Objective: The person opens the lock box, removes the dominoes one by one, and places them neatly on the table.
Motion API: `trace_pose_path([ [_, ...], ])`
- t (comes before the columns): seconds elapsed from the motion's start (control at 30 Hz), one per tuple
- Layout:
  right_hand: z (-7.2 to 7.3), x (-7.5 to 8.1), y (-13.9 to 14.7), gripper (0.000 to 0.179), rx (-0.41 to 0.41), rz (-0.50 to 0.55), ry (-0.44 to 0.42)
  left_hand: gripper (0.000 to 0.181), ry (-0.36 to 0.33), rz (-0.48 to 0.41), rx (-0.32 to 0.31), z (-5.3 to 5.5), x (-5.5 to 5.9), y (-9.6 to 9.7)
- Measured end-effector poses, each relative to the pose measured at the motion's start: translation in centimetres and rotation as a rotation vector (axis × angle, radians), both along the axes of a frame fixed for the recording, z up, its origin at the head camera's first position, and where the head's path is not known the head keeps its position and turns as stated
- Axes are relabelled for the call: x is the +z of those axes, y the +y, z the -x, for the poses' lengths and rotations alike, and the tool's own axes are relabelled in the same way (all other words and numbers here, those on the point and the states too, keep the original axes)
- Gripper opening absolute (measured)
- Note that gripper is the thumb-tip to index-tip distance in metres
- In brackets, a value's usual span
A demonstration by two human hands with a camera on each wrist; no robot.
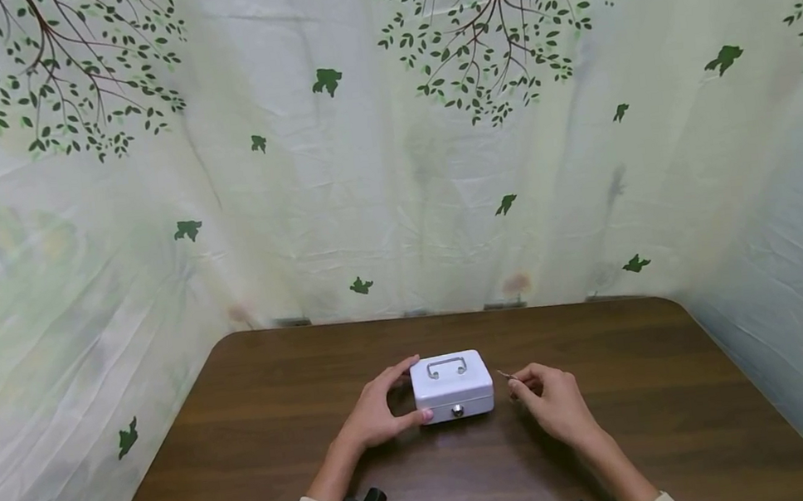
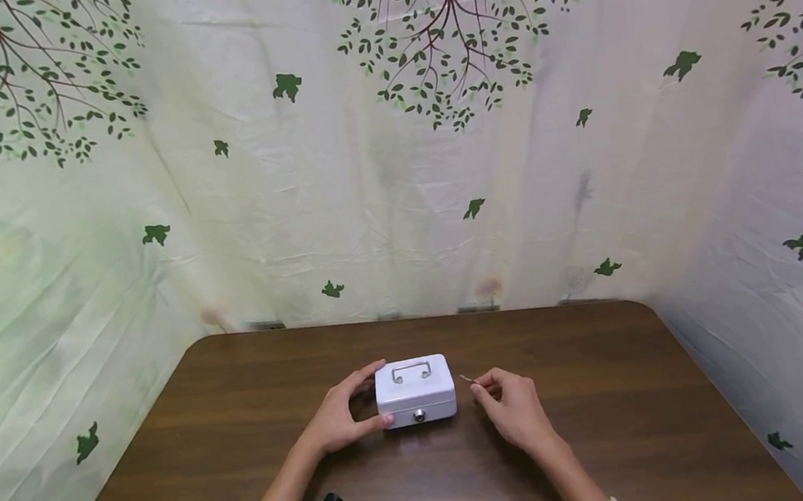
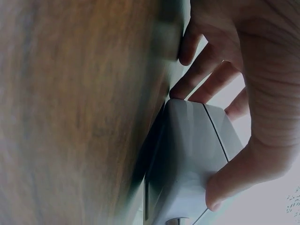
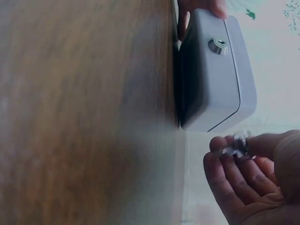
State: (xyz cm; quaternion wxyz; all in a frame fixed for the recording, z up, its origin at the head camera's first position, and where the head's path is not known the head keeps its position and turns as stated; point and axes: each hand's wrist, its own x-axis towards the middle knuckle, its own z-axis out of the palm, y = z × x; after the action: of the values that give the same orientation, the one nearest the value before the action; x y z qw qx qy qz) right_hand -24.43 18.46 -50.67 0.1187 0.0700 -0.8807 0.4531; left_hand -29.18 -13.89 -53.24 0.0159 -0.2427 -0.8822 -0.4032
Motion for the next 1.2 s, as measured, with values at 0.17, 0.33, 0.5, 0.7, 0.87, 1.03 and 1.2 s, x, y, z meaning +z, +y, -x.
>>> trace_pose_path([
  [0.17, -0.3, 0.6, -0.5, 0.009, 0.003, 0.013, 0.014, 0.088, -0.03, -0.045, 0.005, 0.0, 0.0, 0.1],
  [0.33, -0.8, 1.3, -1.2, 0.012, 0.038, 0.068, 0.057, 0.086, -0.055, -0.09, 0.007, 0.1, 0.0, 0.2],
  [0.5, -1.2, 1.7, -2.1, 0.013, 0.083, 0.107, 0.047, 0.083, -0.065, -0.111, 0.02, 0.2, 0.0, 0.2],
  [0.7, -1.5, 1.1, -2.9, 0.018, 0.127, 0.091, 0.04, 0.084, -0.075, -0.121, 0.026, 0.2, -0.2, 0.2],
  [0.87, -1.7, 0.5, -3.5, 0.022, 0.152, 0.056, 0.064, 0.081, -0.071, -0.142, 0.023, 0.1, -0.3, 0.2],
  [1.03, -1.9, 0.2, -4.2, 0.023, 0.18, 0.053, 0.091, 0.078, -0.061, -0.155, 0.025, 0.0, -0.2, 0.4],
  [1.2, -2.0, 0.1, -4.8, 0.023, 0.194, 0.028, 0.135, 0.076, -0.064, -0.178, 0.026, 0.0, 0.0, 0.5],
])
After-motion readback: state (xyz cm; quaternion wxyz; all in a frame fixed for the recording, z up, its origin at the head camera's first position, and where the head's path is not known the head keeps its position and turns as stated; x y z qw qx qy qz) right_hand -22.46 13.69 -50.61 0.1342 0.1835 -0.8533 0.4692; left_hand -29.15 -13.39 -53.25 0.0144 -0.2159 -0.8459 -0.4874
